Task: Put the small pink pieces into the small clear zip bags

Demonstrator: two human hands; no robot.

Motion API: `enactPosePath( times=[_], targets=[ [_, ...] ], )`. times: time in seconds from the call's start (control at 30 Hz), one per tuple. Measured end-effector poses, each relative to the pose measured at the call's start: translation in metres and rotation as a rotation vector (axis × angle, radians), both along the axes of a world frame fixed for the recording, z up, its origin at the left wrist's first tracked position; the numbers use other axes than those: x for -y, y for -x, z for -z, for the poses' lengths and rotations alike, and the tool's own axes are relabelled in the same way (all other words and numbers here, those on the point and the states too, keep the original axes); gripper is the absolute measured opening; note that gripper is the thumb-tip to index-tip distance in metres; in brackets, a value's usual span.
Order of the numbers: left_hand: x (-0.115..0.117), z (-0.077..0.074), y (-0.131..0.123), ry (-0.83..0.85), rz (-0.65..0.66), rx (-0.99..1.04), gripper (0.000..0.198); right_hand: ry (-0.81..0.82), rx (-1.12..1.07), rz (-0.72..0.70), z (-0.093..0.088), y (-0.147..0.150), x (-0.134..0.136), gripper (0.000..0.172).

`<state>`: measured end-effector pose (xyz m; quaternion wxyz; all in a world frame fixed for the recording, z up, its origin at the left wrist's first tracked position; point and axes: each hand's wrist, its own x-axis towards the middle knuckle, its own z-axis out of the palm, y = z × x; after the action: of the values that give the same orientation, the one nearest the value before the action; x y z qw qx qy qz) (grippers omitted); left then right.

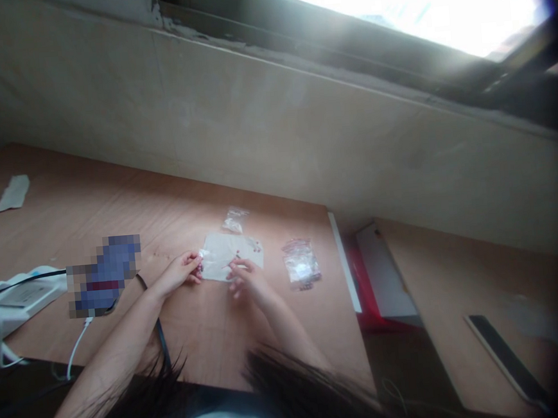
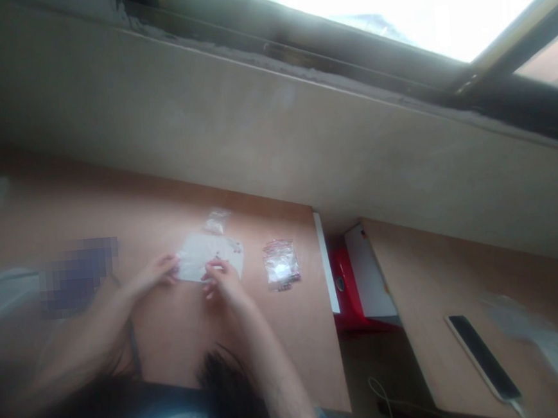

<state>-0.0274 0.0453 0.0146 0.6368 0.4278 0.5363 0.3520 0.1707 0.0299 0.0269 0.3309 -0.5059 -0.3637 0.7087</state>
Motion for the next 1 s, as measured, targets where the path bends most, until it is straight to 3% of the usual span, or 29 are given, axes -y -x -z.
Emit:
enactPosePath(
  times=[0.2, 0.6, 1.0],
  targets=[
    [-0.001, 0.015, 0.009, 0.047, 0.001, 0.09, 0.031, 0.025, 0.0, 0.015, 0.013, 0.012, -0.003, 0.029],
    [0.003, 0.018, 0.017, 0.055, -0.001, 0.125, 0.034, 0.015, 0.0, 0.014, 0.024, 0.021, -0.01, 0.027],
    [-0.001, 0.003, 0.015, -0.005, -0.024, -0.012, 0.03, 0.003, 0.025, 0.014, 0.033, 0.019, -0.011, 0.018]
  ],
)
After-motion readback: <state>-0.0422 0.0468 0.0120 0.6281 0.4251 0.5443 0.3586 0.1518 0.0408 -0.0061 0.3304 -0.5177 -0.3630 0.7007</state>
